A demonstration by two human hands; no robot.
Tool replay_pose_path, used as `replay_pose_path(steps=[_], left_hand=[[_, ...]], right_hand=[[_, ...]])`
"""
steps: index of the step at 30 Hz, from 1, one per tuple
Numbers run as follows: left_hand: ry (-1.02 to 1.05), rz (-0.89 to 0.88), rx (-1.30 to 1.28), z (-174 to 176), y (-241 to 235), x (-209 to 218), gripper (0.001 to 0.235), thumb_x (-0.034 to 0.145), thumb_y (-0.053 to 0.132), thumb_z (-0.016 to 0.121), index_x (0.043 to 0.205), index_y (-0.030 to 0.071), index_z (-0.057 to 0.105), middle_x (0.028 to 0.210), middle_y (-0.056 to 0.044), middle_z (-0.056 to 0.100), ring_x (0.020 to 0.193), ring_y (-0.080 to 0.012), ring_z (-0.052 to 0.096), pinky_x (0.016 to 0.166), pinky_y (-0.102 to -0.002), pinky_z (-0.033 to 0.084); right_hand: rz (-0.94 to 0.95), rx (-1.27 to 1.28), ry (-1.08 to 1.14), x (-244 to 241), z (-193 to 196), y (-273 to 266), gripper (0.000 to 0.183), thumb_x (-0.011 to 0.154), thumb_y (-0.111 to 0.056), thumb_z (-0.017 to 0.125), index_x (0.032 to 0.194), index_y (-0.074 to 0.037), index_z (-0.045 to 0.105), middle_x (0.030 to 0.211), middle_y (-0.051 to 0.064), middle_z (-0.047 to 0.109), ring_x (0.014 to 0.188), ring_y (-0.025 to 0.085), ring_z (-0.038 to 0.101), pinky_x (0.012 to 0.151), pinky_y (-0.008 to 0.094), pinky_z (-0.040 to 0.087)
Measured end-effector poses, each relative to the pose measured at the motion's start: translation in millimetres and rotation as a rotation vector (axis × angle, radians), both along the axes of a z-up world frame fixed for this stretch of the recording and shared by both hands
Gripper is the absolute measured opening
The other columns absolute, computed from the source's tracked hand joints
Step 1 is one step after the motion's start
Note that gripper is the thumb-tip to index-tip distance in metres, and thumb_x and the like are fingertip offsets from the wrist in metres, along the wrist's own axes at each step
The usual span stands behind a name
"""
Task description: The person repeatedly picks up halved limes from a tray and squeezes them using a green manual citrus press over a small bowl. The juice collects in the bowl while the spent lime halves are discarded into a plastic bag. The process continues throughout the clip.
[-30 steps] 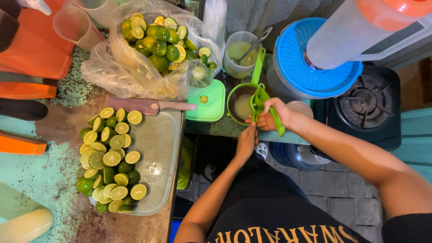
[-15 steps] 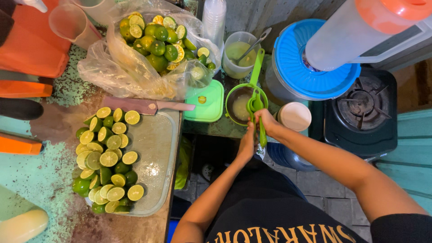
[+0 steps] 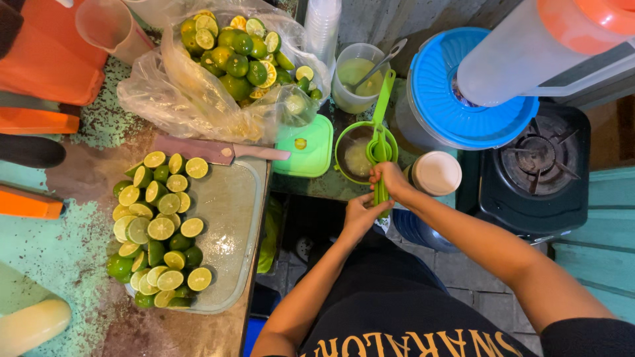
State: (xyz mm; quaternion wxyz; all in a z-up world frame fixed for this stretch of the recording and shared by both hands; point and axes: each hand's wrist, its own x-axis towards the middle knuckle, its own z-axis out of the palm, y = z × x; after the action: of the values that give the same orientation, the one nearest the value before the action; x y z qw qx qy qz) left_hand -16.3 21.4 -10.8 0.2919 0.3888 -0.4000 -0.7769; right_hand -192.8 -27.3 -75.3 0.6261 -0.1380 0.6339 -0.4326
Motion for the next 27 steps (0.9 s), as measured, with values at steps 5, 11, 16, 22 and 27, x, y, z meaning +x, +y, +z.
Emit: replay_pose_path(steps=[5,11,16,22,27], left_hand=[[0.075,0.014,0.057,-11,3,2,0.032,0.083,0.01,0.083,0.109,-0.007,0.074,0.096,-0.007,0.077,0.081,-0.0078,0.07,0.073,-0.022,0.055],[0.091,0.008,0.147,-12,2,3,0.026,0.084,0.008,0.082,0.105,-0.006,0.075,0.092,-0.008,0.077,0.074,-0.0093,0.069,0.064,-0.023,0.054],[0.095,0.006,0.165,-11,3,8,0.024,0.084,0.009,0.081,0.103,-0.004,0.075,0.091,-0.007,0.077,0.073,-0.009,0.07,0.063,-0.023,0.055],[0.057,-0.087,0.114,-11,3,2,0.039,0.088,0.022,0.081,0.115,-0.004,0.068,0.093,-0.003,0.074,0.075,-0.0077,0.068,0.064,-0.021,0.054],[0.194,-0.077,0.116,-7,-1,-6,0.043,0.101,0.051,0.055,0.116,0.011,0.05,0.077,0.002,0.057,0.057,-0.0079,0.056,0.046,-0.023,0.046]], right_hand=[[0.038,0.027,0.121,5,3,3,0.012,0.071,-0.013,0.054,0.073,-0.001,0.056,0.069,0.011,0.054,0.054,0.022,0.053,0.054,0.035,0.049],[-0.005,-0.018,0.147,13,12,7,0.014,0.072,-0.013,0.055,0.064,-0.001,0.054,0.074,0.011,0.059,0.055,0.023,0.054,0.051,0.036,0.049],[-0.002,-0.075,0.182,12,1,10,0.017,0.07,-0.011,0.056,0.058,0.0,0.053,0.077,0.013,0.061,0.055,0.022,0.055,0.05,0.036,0.05],[0.216,-0.054,0.136,2,8,5,0.018,0.074,-0.014,0.052,0.074,0.001,0.062,0.082,0.018,0.066,0.064,0.025,0.062,0.063,0.039,0.054],[0.621,0.143,0.188,-14,74,-15,0.029,0.088,-0.033,0.055,0.09,-0.008,0.069,0.107,0.017,0.076,0.09,0.025,0.074,0.082,0.038,0.058]])
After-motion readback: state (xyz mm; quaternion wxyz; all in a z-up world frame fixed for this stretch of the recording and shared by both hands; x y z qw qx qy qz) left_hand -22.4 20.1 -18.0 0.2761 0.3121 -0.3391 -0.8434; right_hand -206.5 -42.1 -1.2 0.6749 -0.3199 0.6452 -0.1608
